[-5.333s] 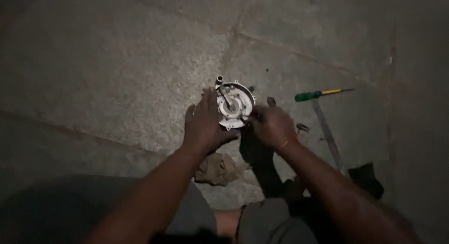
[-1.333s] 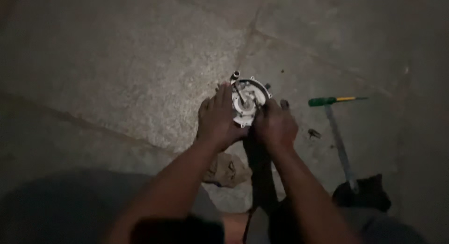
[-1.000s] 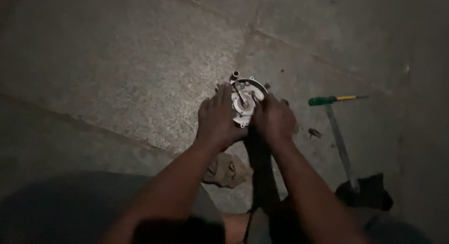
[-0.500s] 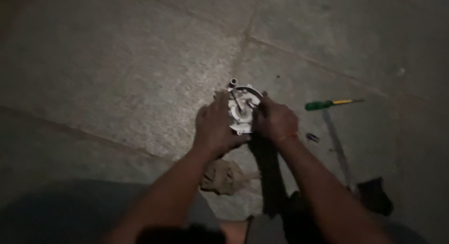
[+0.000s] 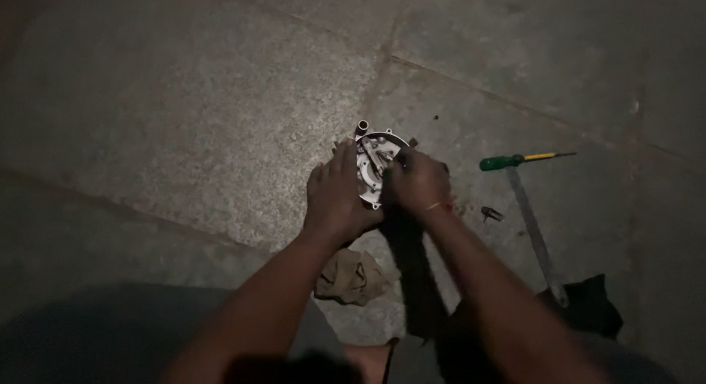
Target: The person cleans a circular metal mechanical part by hand using a cloth. They repeatedly wipe the inner surfaces and edges of the component while holding it steady with the other hand.
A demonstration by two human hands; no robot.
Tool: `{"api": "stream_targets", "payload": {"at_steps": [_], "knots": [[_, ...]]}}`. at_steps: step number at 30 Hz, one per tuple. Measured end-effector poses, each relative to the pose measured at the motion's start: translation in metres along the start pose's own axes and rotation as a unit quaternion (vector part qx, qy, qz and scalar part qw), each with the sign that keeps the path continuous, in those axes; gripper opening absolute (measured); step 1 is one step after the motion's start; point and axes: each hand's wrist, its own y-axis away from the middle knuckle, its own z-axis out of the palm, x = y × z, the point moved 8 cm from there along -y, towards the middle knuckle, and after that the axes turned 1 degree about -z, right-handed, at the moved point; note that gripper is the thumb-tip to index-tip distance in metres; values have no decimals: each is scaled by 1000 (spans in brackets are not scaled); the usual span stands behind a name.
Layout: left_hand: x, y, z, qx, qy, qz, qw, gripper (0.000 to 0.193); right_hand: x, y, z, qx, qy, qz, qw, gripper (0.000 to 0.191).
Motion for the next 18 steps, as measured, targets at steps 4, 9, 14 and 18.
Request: {"api": "stream_targets", "payload": {"at_steps": [4, 9, 14, 18], "knots": [[-3, 0, 3, -5, -10, -3, 1000, 130, 0, -1, 5, -87, -5, 66, 994, 32], [-6, -1, 0, -5, -3, -17, 1000, 129, -12, -8, 15, -155, 28, 32, 987, 46], [-5, -1, 5, -51, 1, -33, 998, 140, -4, -17, 14, -146, 30, 10, 989, 40], [-2, 0, 1, -32, -12, -20, 999, 134, 0, -10, 28, -252, 76, -41, 964, 38]]}}
